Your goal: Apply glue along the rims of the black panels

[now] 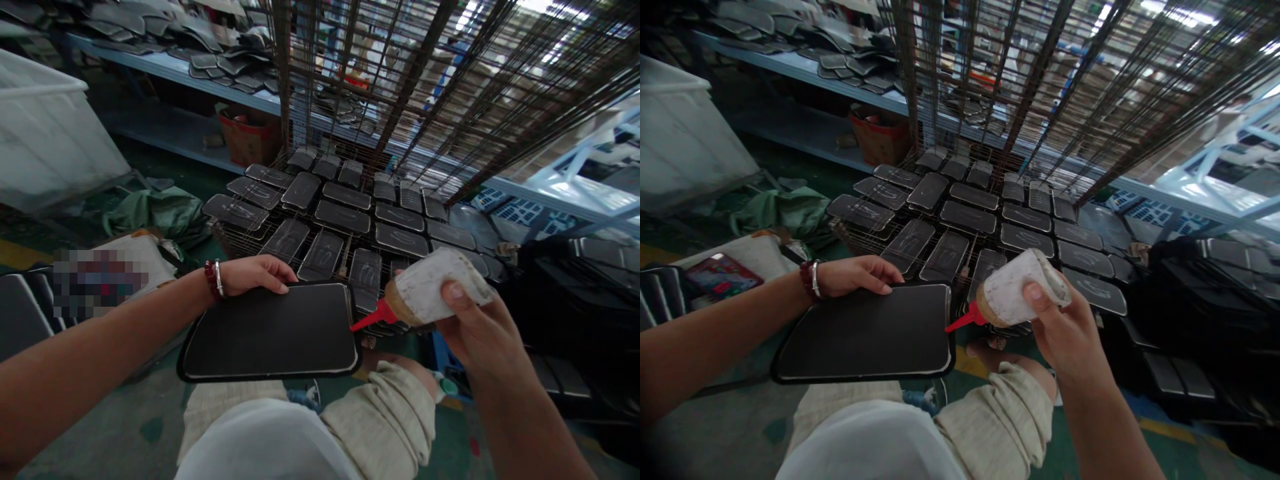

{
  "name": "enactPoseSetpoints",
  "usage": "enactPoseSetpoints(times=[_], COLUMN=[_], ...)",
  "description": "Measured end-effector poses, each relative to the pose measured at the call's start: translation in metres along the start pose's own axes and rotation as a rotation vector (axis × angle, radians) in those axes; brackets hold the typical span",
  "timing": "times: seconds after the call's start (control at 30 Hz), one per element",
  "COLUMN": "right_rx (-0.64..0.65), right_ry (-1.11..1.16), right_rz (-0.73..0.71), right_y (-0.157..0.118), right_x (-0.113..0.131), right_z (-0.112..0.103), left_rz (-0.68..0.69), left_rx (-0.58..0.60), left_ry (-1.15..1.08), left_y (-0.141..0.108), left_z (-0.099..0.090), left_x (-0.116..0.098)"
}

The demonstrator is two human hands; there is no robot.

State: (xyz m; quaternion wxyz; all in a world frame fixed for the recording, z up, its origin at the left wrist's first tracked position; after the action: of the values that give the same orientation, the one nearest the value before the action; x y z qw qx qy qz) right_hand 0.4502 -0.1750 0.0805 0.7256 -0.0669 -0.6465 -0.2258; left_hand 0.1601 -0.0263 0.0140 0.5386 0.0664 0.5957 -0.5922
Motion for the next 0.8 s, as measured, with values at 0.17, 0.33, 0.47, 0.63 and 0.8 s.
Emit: enactPoseSetpoints(times=[0.17,0.33,0.47,0.63,0.8], right_rx=[0.009,-0.089,-0.190,-0.369,-0.552], right_ry=[0.044,0.060,0.064,0.115,0.099], right_rz=[0.016,-0.004,-0.034,-0.081,-0.078], right_y=[-0.010,-0.017,-0.021,-0.024,-0.028], right_x=[0.002,-0.002,-0.006,-0.014,-0.024], right_z=[-0.001,-0.009,-0.013,-0.012,-0.008], left_rz=[0.016,0.023,0.044,0.065,0.098], left_rx=[-0.036,-0.084,-0.089,-0.146,-0.191], left_ry=[-0.048,-0.135,-0.194,-0.306,-0.436], left_y=[0.002,0.004,0.005,0.006,0.010], left_z=[-0.006,-0.012,-0.014,-0.009,-0.001], left_x=[0.004,0.011,0.015,0.022,0.032])
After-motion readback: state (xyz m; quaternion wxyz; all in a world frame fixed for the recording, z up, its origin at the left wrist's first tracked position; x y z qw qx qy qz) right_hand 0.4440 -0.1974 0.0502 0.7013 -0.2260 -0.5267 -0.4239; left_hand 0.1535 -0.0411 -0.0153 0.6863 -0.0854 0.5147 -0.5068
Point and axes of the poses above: each hand's wrist, its own y-axis towards the middle knuckle, its own z-axis out of the palm, x = y × z, the point moved 2 cm from there along y, towards the middle knuckle, and after that the axes turned 7 degrees about -z, right-handed, at the moved point
